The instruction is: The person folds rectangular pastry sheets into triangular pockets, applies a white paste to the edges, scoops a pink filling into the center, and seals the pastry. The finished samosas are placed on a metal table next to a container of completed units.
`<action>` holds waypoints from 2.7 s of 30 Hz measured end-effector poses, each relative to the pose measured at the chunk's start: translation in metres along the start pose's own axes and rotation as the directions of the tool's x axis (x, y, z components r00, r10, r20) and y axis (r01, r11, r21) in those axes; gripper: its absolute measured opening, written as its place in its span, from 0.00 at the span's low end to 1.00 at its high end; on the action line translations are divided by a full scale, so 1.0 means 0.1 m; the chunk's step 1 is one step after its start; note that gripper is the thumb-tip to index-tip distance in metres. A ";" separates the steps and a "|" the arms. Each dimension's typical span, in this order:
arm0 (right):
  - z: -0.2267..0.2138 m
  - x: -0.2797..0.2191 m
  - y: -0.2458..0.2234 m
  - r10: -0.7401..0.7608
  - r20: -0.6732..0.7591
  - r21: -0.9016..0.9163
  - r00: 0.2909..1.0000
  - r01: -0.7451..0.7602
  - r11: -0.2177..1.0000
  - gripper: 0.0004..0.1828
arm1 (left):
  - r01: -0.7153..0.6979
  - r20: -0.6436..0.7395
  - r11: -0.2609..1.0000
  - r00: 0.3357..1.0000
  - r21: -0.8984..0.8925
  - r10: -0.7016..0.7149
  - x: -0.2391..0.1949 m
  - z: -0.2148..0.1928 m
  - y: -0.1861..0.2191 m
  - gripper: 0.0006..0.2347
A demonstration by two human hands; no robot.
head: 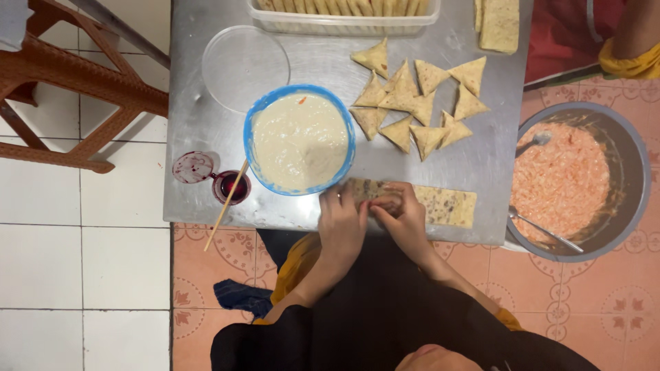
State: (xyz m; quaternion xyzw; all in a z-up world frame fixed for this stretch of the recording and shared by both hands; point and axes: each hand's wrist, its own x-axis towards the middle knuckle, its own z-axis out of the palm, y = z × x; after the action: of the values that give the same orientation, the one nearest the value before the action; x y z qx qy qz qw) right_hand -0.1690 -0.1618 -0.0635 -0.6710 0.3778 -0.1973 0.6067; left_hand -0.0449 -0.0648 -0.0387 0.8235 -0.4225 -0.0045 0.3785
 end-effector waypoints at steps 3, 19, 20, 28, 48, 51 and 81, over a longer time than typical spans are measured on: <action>-0.01 0.00 0.04 -0.002 0.003 0.020 1.000 0.002 1.000 0.25 | 0.070 0.062 0.994 0.996 -0.078 -0.065 0.08 -0.03 -0.03 0.14; -0.24 -0.02 0.16 0.118 0.037 0.494 0.992 -0.121 0.861 0.26 | 0.364 0.364 0.762 0.914 -0.535 -0.180 0.19 -0.01 0.17 0.09; -0.25 -0.02 0.16 0.117 0.035 0.484 0.992 -0.119 0.867 0.26 | 0.386 0.375 0.774 0.903 -0.502 -0.208 0.20 0.01 0.18 0.11; -0.23 -0.01 0.19 0.154 0.044 0.436 0.987 -0.157 0.886 0.25 | 0.512 0.453 0.698 0.842 -0.501 -0.292 0.18 0.11 0.01 0.09; -1.44 -0.18 0.37 -0.168 -0.481 -0.191 0.861 0.085 0.978 0.17 | 0.012 0.207 0.969 0.977 -0.249 0.041 0.15 0.13 -0.03 0.05; -2.32 -0.55 0.55 -0.117 -0.709 0.028 0.696 0.193 0.981 0.24 | -0.130 0.156 0.984 0.977 -0.122 0.148 0.21 0.05 -0.02 0.08; -1.05 -0.08 -0.89 -0.607 -0.079 0.290 0.791 0.601 0.745 0.27 | 0.563 0.607 0.319 0.793 -0.762 0.049 0.26 -0.33 0.45 0.12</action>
State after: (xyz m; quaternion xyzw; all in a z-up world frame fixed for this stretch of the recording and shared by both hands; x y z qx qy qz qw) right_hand -0.2260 -0.2280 0.0432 -0.6588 0.0998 -0.4311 0.6084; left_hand -0.0488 -0.0790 0.0213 0.4880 -0.2857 -0.5288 0.6329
